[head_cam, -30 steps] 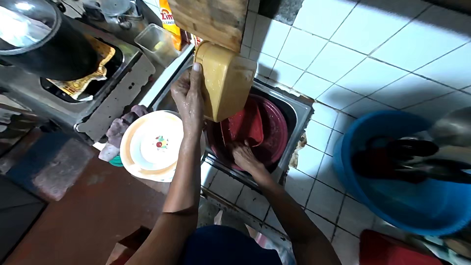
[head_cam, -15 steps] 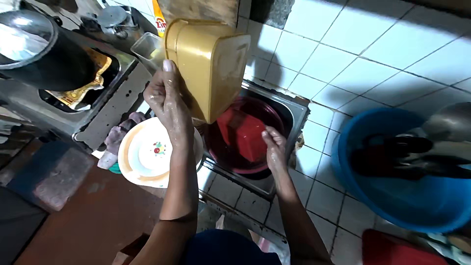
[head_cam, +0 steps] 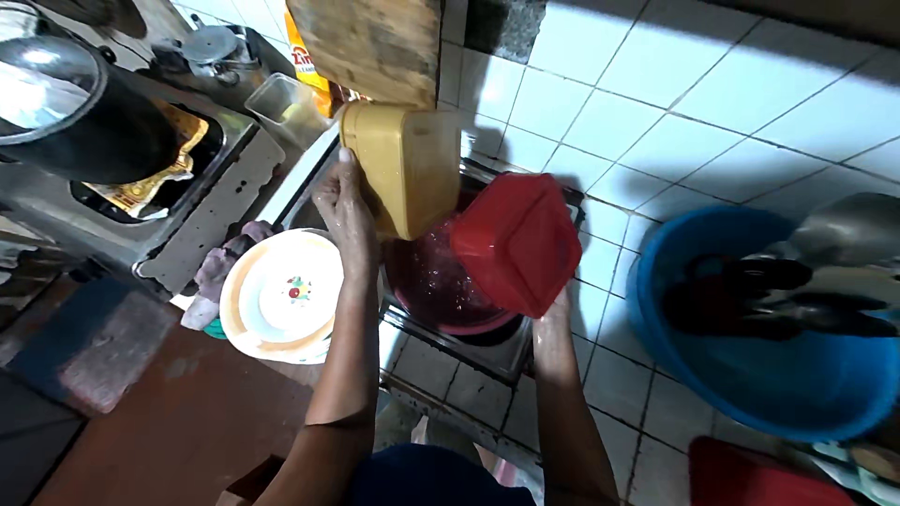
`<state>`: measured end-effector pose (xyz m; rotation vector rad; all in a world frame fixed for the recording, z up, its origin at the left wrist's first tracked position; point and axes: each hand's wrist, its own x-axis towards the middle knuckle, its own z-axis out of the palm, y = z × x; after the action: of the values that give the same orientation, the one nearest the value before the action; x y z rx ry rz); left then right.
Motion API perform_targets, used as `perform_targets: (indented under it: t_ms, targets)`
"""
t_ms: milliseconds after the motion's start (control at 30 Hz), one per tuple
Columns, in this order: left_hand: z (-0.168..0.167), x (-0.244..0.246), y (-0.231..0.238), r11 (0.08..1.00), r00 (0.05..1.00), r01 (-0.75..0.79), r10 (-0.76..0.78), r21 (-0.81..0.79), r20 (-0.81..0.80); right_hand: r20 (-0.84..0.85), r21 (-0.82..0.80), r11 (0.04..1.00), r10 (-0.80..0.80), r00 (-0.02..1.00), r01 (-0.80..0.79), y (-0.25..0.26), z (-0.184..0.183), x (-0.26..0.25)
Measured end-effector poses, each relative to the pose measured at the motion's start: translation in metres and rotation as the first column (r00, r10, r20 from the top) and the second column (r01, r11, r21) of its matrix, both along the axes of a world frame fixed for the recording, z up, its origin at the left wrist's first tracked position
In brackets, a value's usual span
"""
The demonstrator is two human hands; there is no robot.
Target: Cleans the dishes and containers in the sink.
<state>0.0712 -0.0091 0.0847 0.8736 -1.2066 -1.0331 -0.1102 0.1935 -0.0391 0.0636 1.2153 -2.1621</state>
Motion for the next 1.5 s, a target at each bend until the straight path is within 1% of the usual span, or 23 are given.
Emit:
perform_targets:
  t_ms: [100, 200, 267, 300, 367, 500, 567, 667, 700, 767, 833, 900, 967, 1033, 1067, 1200, 1267, 1300, 1367, 1400, 1433, 1467, 1500]
  targets:
    - [-0.020, -0.004, 0.001, 0.969, 0.996, 0.083, -0.078, 0.232, -0.030, -0.087, 0.014, 1.000, 0.016, 0.996, -0.015, -0.002, 0.011, 0.000]
    - [-0.028, -0.009, 0.013, 0.871, 0.982, 0.189, -0.167, 0.454, -0.088, -0.139, -0.038, 0.995, 0.082, 0.987, -0.089, -0.009, 0.016, -0.011]
    - [-0.035, -0.011, 0.020, 0.784, 0.964, 0.265, -0.215, 0.561, -0.156, -0.108, 0.040, 0.994, 0.103, 0.989, -0.100, -0.019, 0.030, -0.017]
    - [-0.039, -0.011, 0.024, 0.754, 0.959, 0.282, -0.228, 0.593, -0.166, -0.104, 0.112, 0.987, 0.123, 0.987, -0.112, -0.022, 0.041, -0.017]
    - [-0.048, -0.012, 0.032, 0.728, 0.960, 0.275, -0.240, 0.628, -0.143, -0.114, 0.189, 0.972, 0.161, 0.980, -0.137, -0.023, 0.050, -0.017]
    - [-0.057, -0.011, 0.053, 0.687, 0.941, 0.294, -0.328, 0.665, -0.078, -0.118, 0.102, 0.983, 0.161, 0.980, -0.150, -0.018, 0.029, -0.016]
    - [-0.062, -0.011, 0.058, 0.675, 0.930, 0.302, -0.362, 0.674, -0.054, -0.120, 0.157, 0.975, 0.177, 0.977, -0.157, -0.014, 0.023, -0.017]
    - [-0.075, -0.005, 0.062, 0.645, 0.902, 0.325, -0.431, 0.692, -0.022, -0.008, 0.239, 0.958, 0.164, 0.986, -0.157, -0.008, 0.026, -0.013]
    - [-0.077, -0.004, 0.064, 0.625, 0.893, 0.336, -0.448, 0.704, -0.029, 0.033, 0.241, 0.958, 0.153, 0.988, -0.156, -0.004, 0.026, -0.011]
    - [-0.073, -0.006, 0.067, 0.582, 0.897, 0.351, -0.434, 0.734, -0.085, 0.097, 0.255, 0.953, 0.144, 0.985, -0.165, 0.007, 0.024, -0.008]
    - [-0.068, -0.010, 0.071, 0.534, 0.897, 0.363, -0.421, 0.764, -0.133, 0.149, 0.296, 0.937, 0.144, 0.978, -0.183, 0.023, 0.025, -0.004]
    - [-0.067, -0.008, 0.074, 0.484, 0.879, 0.388, -0.449, 0.784, -0.159, 0.182, 0.337, 0.919, 0.148, 0.972, -0.203, 0.042, 0.027, -0.001]
    - [-0.064, -0.006, 0.081, 0.433, 0.855, 0.431, -0.476, 0.792, -0.206, 0.187, 0.314, 0.926, 0.156, 0.970, -0.209, 0.060, 0.025, 0.002]
    - [-0.060, -0.010, 0.093, 0.397, 0.841, 0.453, -0.487, 0.798, -0.235, 0.123, 0.244, 0.940, 0.214, 0.969, -0.238, 0.082, 0.023, 0.009]
    - [-0.060, -0.011, 0.098, 0.376, 0.827, 0.469, -0.503, 0.799, -0.249, 0.101, 0.241, 0.941, 0.220, 0.970, -0.238, 0.092, 0.022, 0.014]
    - [-0.067, -0.023, 0.123, 0.330, 0.741, 0.571, -0.603, 0.752, -0.297, 0.093, 0.316, 0.933, 0.151, 0.984, -0.173, 0.134, 0.022, 0.027]
    - [-0.071, -0.032, 0.141, 0.308, 0.707, 0.590, -0.643, 0.746, -0.293, 0.086, 0.333, 0.938, 0.071, 0.994, -0.096, 0.160, 0.024, 0.034]
    - [-0.070, -0.039, 0.152, 0.308, 0.697, 0.583, -0.665, 0.752, -0.269, 0.076, 0.348, 0.937, 0.010, 0.997, -0.036, 0.174, 0.025, 0.038]
    - [-0.060, -0.055, 0.183, 0.384, 0.666, 0.549, -0.738, 0.742, -0.111, 0.042, 0.380, 0.918, -0.136, 0.990, 0.111, 0.205, 0.031, 0.051]
    - [-0.055, -0.063, 0.199, 0.420, 0.631, 0.556, -0.775, 0.717, -0.035, 0.024, 0.384, 0.904, -0.214, 0.977, 0.188, 0.221, 0.035, 0.058]
    - [-0.051, -0.070, 0.213, 0.429, 0.580, 0.604, -0.815, 0.672, 0.000, 0.021, 0.372, 0.890, -0.294, 0.956, 0.265, 0.238, 0.039, 0.066]
    - [-0.047, -0.077, 0.225, 0.405, 0.510, 0.682, -0.860, 0.609, 0.001, 0.029, 0.355, 0.871, -0.374, 0.927, 0.340, 0.253, 0.045, 0.074]
    - [-0.042, -0.085, 0.235, 0.354, 0.431, 0.757, -0.902, 0.549, -0.013, 0.041, 0.332, 0.850, -0.446, 0.894, 0.409, 0.268, 0.050, 0.080]
